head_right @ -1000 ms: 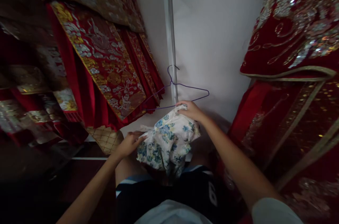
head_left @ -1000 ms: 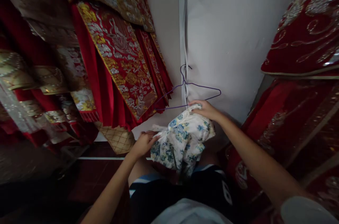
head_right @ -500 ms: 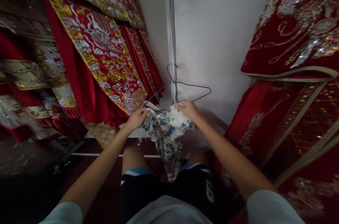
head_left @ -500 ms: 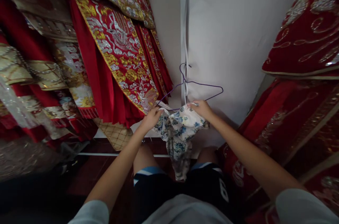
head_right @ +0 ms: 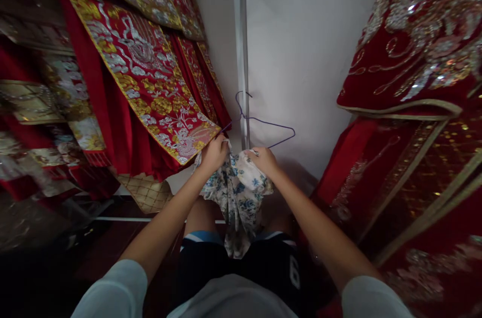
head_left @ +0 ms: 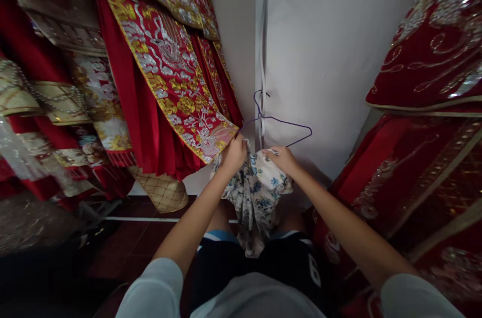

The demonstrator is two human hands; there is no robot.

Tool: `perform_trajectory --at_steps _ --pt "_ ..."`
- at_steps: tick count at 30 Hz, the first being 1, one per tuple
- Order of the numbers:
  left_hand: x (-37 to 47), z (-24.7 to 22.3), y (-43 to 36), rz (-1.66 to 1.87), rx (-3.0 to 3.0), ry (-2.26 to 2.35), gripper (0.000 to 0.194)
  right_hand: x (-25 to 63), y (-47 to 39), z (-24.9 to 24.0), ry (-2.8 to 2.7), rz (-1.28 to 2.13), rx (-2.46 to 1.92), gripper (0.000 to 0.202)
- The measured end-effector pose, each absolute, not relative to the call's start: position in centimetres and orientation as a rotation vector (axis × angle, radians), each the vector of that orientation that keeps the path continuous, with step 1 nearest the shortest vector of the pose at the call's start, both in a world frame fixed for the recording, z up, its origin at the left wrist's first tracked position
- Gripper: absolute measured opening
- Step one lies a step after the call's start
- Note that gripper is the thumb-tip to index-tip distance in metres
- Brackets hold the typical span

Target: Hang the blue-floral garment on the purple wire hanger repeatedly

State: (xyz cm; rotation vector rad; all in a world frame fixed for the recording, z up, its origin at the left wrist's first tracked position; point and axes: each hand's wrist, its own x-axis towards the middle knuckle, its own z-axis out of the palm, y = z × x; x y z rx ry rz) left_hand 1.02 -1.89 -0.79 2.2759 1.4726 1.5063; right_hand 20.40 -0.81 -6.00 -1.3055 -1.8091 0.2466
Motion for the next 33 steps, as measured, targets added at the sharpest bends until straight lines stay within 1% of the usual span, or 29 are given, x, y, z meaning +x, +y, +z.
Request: perform_trajectory --at_steps 3,6,7,10,11,14,17,19,20,21,23,25,26,27,28,29,31,32,33 --pt "1.4 -0.2 -0.3 1.514 2.269 1.356 0.013 20.4 -1.3 -5.5 -1.829 0.279 -1.28 0.046" --pt "0.9 -0.1 1.0 1.556 2.249 1.192 0.012 21.1 -2.0 -5.1 -1.821 0.321 -1.199 0.034" --pt "0.7 -0.1 1.2 1.564 2.248 1.145 0.011 21.7 -2.3 -5.0 -1.808 0.321 -1.167 0.038" --pt "0.1 -0.4 1.4 1.611 2.245 1.072 0.012 24.5 -2.4 -5.0 -1.686 0.245 -1.185 0.08" --pt "0.1 -0.5 1.3 1.64 2.234 1.071 0.016 25.7 -2.1 -4.9 -1.618 0.213 -1.241 0.088" --pt "0.6 -0.9 0.9 1.735 2.129 1.117 0.028 28.9 -0.1 -4.3 -1.469 0.154 -1.428 0.1" --pt "1.4 -1.0 0.5 1.74 1.996 1.232 0.044 30.6 2.6 -3.0 -1.527 0.084 -1.512 0.109" --pt "1.7 -0.8 0.2 1.679 1.975 1.341 0.048 30.9 4.2 -2.1 -1.602 0.04 -1.54 0.11" --pt "1.7 -0.5 0.1 1.635 1.997 1.387 0.046 30.8 4.8 -1.6 -1.637 0.022 -1.556 0.107" --pt "1.7 -0.1 0.0 1.59 2.032 1.421 0.041 30.7 5.1 -1.1 -1.672 -0.001 -1.573 0.099" --pt "1.4 0.6 -0.1 1.5 2.104 1.457 0.031 30.6 5.3 -0.3 -1.743 -0.063 -1.627 0.071" --pt "1.1 1.3 -0.1 1.402 2.143 1.499 0.028 30.5 4.7 0.2 -1.805 -0.121 -1.71 0.04" --pt "1.0 1.5 -0.1 1.346 2.157 1.533 0.028 30.6 4.3 0.4 -1.821 -0.135 -1.754 0.031" --pt "0.9 1.6 -0.2 1.292 2.177 1.569 0.028 30.6 3.8 0.4 -1.818 -0.141 -1.789 0.029" --pt "0.9 1.6 -0.3 1.253 2.203 1.602 0.028 30.7 3.3 0.4 -1.793 -0.142 -1.812 0.032" --pt "0.8 1.6 -0.4 1.232 2.235 1.627 0.028 30.7 2.9 0.4 -1.752 -0.145 -1.816 0.041" --pt "0.8 1.5 -0.8 1.228 2.294 1.64 0.028 30.8 2.5 0.3 -1.68 -0.167 -1.781 0.068" --pt "0.7 1.4 -0.9 1.232 2.314 1.632 0.028 30.7 2.4 0.2 -1.673 -0.178 -1.756 0.078" --pt "0.7 1.4 -1.0 1.233 2.328 1.615 0.028 30.7 2.5 0.2 -1.688 -0.181 -1.735 0.083"
